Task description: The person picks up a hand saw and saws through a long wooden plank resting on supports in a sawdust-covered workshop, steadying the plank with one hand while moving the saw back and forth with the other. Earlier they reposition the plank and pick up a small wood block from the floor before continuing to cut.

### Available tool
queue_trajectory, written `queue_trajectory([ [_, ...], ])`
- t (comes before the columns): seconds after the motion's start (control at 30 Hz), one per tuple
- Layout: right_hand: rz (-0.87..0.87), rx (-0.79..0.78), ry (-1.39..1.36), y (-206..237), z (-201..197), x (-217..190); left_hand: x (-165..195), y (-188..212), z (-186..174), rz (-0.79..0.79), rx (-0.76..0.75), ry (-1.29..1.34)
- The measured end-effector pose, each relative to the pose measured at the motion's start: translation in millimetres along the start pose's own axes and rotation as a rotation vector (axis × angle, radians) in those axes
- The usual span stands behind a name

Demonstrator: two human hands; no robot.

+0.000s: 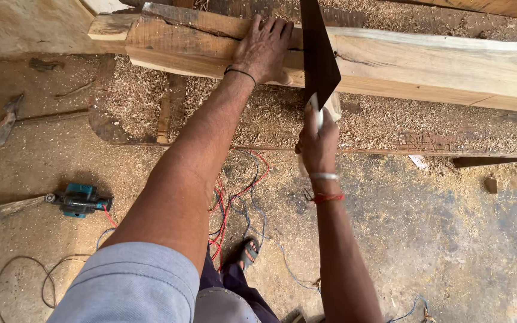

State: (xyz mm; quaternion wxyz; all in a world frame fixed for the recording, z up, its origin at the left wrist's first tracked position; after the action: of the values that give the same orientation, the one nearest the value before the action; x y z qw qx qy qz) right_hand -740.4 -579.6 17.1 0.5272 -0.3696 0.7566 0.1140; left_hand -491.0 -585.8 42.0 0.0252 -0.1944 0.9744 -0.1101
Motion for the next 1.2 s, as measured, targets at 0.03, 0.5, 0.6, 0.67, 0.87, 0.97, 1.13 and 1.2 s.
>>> queue_trajectory([
  [0.03,0.143,0.005,-0.106,9.5,5.2,10.6,0.1,-0.1,1.1,0.003,-0.007,0.012],
  [0.5,0.204,0.044,-0.088,41.0,-14.0,-8.9,1.2,-2.5,0.7,-0.037,-0.031,0.003],
  [0.6,0.187,0.046,-0.172,15.5,-0.2,-7.7,1.9,-2.3,3.1,-0.027,-0.05,0.004],
  [0.67,0.147,0.087,-0.114,59.9,-4.0,-3.3,2.7,-3.9,4.0,-0.013,0.009,0.004],
  [0.87,0.323,0.177,-0.275,239.6,-36.7,10.8,-0.2,-6.9,7.7,-0.033,0.053,-0.05],
  [0.97,0.281,0.103,-0.214,166.3,-37.8,-7.7,2.5,-3.4,6.4,-0.029,0.004,-0.037],
  [1.13,0.228,0.047,-0.115,5.8,-3.0,-9.1,3.5,-1.2,-4.7,-0.005,0.027,-0.07],
  [1.2,-0.21,0.134,0.232,26.7,-3.0,-29.5,1.2,-1.7,0.5,-0.015,-0.028,-0.036],
])
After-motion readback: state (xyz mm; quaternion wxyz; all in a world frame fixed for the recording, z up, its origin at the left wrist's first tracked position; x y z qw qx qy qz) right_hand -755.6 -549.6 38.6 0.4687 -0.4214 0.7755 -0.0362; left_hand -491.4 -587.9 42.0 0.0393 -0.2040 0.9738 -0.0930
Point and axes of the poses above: each hand's wrist, its own y-axis away from the middle knuckle, its own z-axis out of the palm, x = y × z, the point moved 8 cm from there along -y, towards the middle knuckle, and after that the axes turned 5 degrees about x, right-handed, at the moved point
